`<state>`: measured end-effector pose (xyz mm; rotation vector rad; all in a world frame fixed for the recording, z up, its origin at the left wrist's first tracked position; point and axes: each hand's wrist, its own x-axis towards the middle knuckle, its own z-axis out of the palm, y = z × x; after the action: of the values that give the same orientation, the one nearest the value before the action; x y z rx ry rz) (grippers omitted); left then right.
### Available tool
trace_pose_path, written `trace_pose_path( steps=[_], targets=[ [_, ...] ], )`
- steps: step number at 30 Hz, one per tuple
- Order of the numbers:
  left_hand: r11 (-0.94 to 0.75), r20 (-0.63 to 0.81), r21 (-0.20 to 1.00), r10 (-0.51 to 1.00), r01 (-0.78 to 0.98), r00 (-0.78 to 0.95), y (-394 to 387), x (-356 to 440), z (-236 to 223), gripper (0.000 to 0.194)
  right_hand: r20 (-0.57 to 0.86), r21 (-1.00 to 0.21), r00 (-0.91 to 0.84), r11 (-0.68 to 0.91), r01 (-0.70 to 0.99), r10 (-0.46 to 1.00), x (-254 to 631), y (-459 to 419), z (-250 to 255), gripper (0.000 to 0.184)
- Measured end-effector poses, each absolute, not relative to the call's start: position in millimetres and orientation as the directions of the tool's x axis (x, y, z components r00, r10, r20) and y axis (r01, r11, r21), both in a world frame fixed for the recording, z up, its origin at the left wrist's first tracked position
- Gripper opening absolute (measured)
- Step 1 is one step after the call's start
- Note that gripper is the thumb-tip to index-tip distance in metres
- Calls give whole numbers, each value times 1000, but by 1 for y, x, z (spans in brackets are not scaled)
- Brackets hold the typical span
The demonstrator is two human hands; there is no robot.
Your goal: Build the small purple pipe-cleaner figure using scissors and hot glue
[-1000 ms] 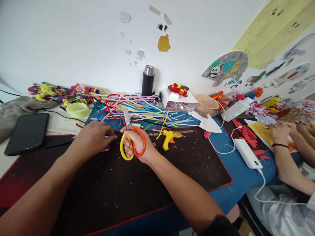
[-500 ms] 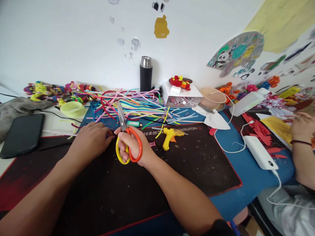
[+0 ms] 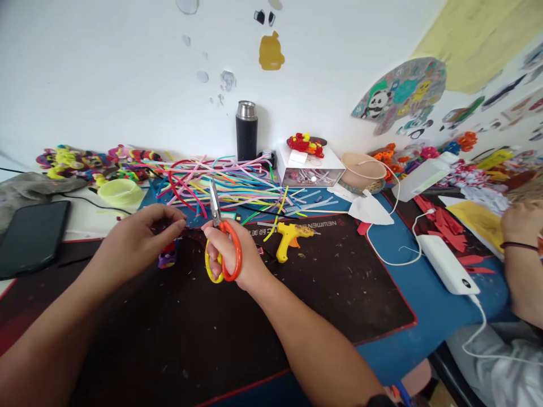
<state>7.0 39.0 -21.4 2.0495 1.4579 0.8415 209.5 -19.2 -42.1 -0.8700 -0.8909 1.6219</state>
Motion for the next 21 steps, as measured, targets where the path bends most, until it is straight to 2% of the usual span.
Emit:
trace_pose_path(
  steps=[4,9,14,21],
  targets=[
    [-224,111,843,962,488,249,27,18,-14,34,-114,-897,-192,-184,-401,975,208,-19,-41,42],
    [-197,106,928,953,316,283,24,23,-16,29,-141,-906,-175,-198,-375,974,207,-19,-41,46],
    [-164,101,965,952,203,290,24,24,-15,31,-128,-914,-141,-172,-367,982,207,-19,-43,43],
    [-172,81,959,927,225,365,22,26,-15,29,-137,-922,-157,-184,-340,978,208,-21,-41,44]
  ],
)
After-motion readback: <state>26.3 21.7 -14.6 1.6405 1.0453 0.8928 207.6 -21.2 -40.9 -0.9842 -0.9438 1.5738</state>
